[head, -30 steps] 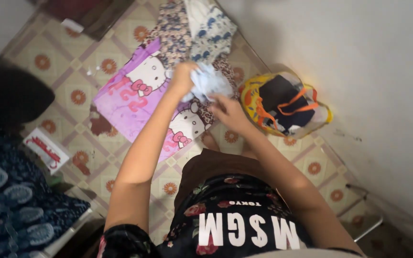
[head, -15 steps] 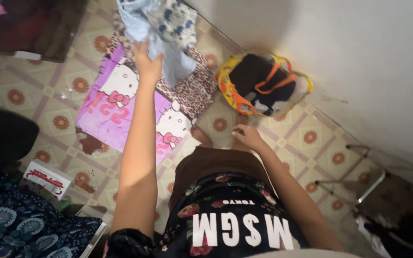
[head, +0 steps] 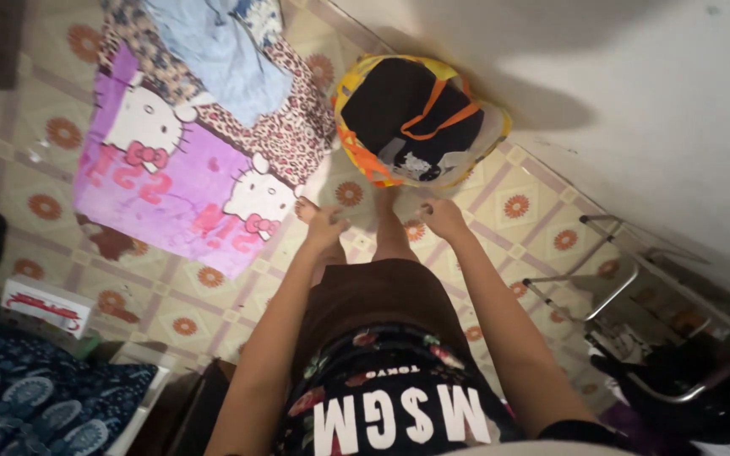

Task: Unpack clothes and a boxed electronic device from a storage bag and a box onto the floor.

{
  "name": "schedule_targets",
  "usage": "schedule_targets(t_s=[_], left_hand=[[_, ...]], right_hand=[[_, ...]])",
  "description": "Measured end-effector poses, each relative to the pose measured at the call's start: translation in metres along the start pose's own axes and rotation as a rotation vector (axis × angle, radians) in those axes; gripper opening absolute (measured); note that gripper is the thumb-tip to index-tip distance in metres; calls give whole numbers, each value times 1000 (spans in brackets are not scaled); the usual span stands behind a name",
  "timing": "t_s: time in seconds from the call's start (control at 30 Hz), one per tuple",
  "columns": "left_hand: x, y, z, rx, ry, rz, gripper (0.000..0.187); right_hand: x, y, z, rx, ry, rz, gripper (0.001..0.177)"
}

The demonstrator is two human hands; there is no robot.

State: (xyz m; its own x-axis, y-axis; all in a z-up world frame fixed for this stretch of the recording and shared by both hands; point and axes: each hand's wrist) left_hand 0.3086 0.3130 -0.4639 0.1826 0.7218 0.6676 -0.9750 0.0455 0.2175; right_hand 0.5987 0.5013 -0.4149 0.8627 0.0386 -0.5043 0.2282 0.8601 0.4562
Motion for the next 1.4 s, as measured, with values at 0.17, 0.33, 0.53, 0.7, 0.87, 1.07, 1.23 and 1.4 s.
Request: schedule_targets(t_s=[0.17,0.33,0.53,0.7,0.87,1.07,1.23,1.4], left_hand=[[22,-57,-17,-4,-3,74,45],[24,-98,-31,54,42,209,44],[22,-100,-31,77,137,355,41],[13,-80,-39,99,240,391,37],[-5,-80,-43,124,262,425,35],[-18,-95,-35,104,302,521,35],[-17,-102,-31,98,234,568,35],[20,-89,-26,35,216,611,38]], right_hand=[[55,20,-54,-43,-49,136,37],[90,12,-126,-44,22,360,30],[127,-39,-227,-245,-82,556,33],[115,-81,-262,-238,175,635,59],[79,-67,-268,-496,-40,1002,83],[253,-116,-300,-301,-335,955,25],[30,31,-193,-594,-299,843,52],[78,31,-142,-343,-236,356,43]])
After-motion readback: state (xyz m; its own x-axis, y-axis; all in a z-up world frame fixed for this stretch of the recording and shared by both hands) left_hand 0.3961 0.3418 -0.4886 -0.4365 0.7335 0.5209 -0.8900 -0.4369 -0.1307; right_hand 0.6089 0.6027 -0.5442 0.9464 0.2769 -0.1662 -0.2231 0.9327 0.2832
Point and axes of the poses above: each hand's wrist, its own z-axis away from the middle knuckle, its own y-axis out of the back of the hand, x = y × z, and after that the axes turned 6 degrees about -x, right-handed
